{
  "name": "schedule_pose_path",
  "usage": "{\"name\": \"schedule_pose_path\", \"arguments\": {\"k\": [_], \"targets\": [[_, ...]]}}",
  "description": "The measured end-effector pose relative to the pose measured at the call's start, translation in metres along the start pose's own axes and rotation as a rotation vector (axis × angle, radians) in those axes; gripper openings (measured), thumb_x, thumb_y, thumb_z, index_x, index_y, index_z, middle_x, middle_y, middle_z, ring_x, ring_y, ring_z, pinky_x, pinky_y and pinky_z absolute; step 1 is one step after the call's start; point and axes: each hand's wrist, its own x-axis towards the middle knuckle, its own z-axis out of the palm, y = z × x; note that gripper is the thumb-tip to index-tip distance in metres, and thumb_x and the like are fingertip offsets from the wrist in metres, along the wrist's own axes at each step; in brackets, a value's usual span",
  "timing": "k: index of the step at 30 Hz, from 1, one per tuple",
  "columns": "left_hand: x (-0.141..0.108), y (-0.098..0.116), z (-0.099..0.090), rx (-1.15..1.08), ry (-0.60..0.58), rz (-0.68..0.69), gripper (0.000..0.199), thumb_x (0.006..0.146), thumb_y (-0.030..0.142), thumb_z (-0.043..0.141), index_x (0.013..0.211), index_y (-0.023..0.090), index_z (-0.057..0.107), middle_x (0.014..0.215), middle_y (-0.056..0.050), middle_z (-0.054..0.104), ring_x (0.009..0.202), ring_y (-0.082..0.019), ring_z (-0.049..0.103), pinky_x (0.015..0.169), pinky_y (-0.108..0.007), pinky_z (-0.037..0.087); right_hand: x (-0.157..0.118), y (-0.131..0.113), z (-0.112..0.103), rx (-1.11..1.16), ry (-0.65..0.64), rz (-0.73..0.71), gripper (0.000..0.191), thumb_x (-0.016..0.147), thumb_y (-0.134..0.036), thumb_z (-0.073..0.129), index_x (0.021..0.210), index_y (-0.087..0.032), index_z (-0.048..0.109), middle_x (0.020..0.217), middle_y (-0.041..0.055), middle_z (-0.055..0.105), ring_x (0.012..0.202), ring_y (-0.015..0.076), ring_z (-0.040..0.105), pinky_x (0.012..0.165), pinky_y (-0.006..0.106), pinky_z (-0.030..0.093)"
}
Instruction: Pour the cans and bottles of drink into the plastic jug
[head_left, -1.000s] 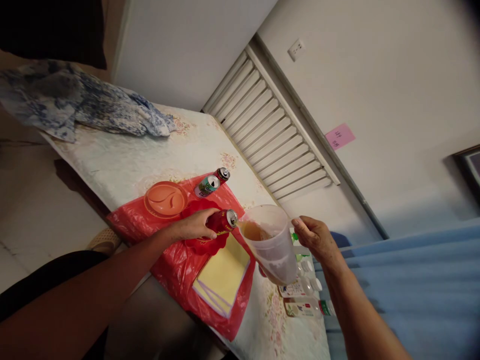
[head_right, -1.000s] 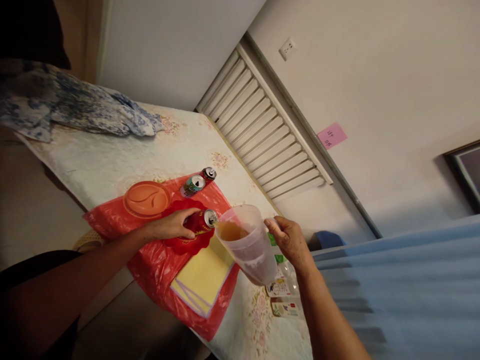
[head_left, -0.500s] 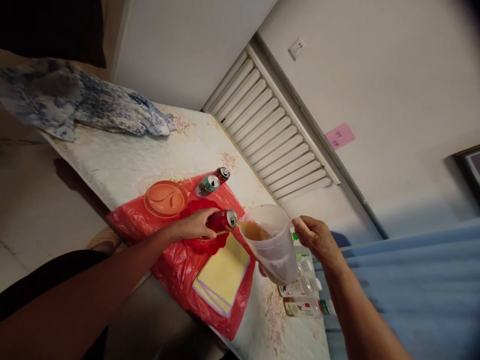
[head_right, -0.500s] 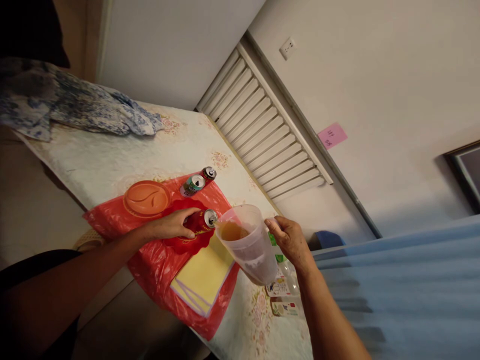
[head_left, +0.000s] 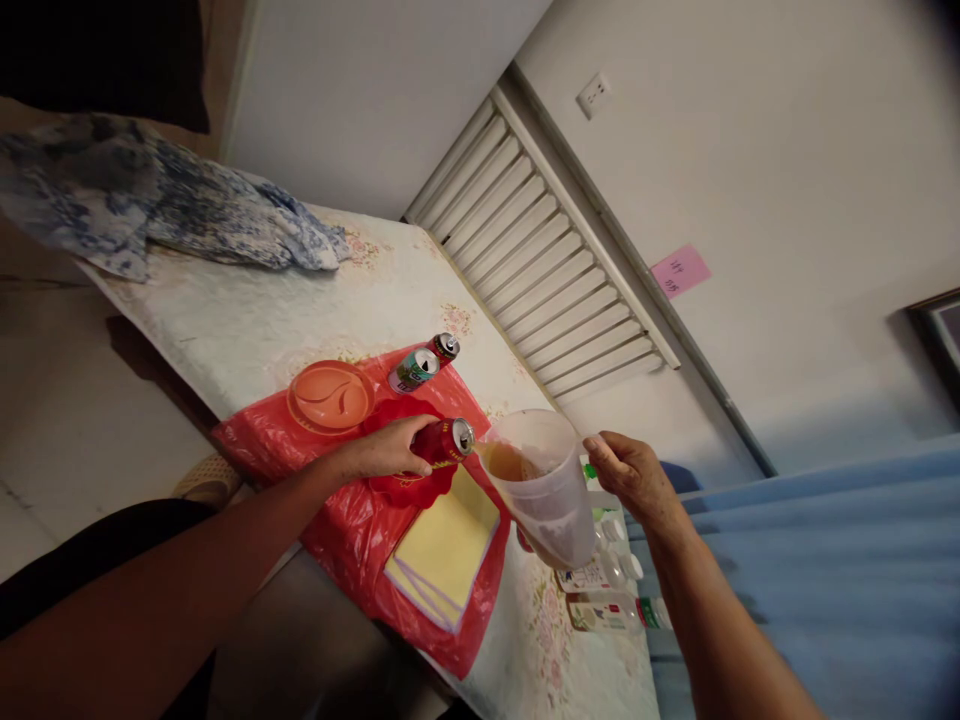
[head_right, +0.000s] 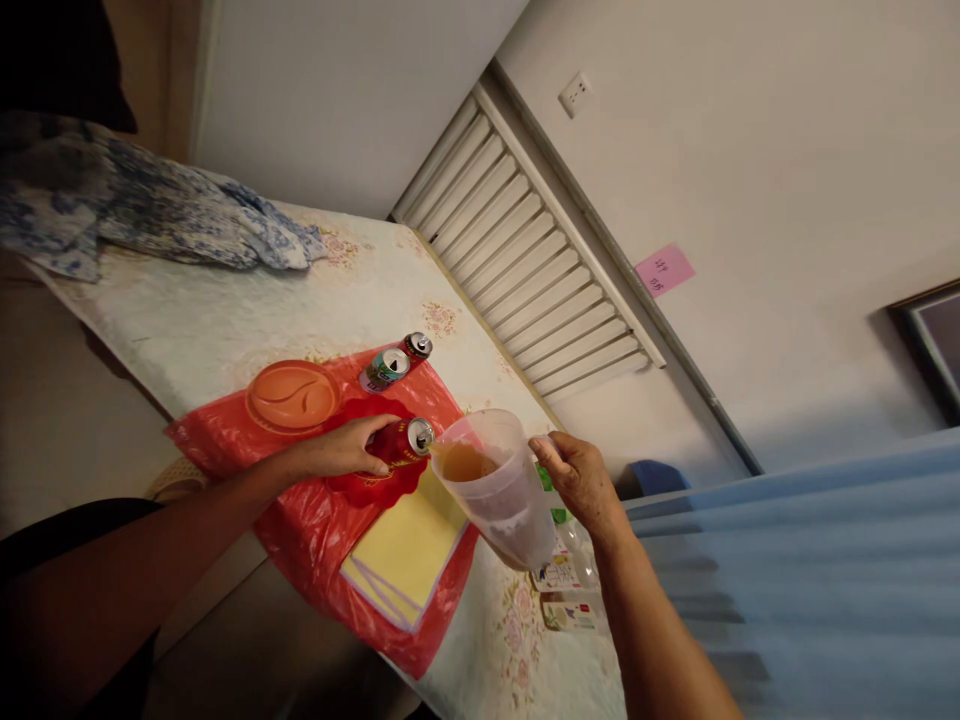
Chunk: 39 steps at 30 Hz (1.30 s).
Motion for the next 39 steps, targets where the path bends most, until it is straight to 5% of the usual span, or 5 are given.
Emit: {"name": "schedule_pose_path", "arguments": {"k": [39], "targets": [[0.0007, -0.0026, 0.0010, 0.061, 0.012, 0.006, 0.067, 0.063, 0.019, 0.072, 0.128, 0.020, 0.055, 0.127, -0.008, 0.065, 0.118, -0.029, 0.061, 0.096, -0.036, 0.048, -0.0002, -0.0006, 0.0034, -0.023, -0.001, -0.017, 0.056, 0.083, -0.070, 0.052, 0.056, -0.022, 0.041, 0.050, -0.0051, 0.033, 0.047, 0.0092, 0.029, 0.042, 0.023, 0.024]]}}
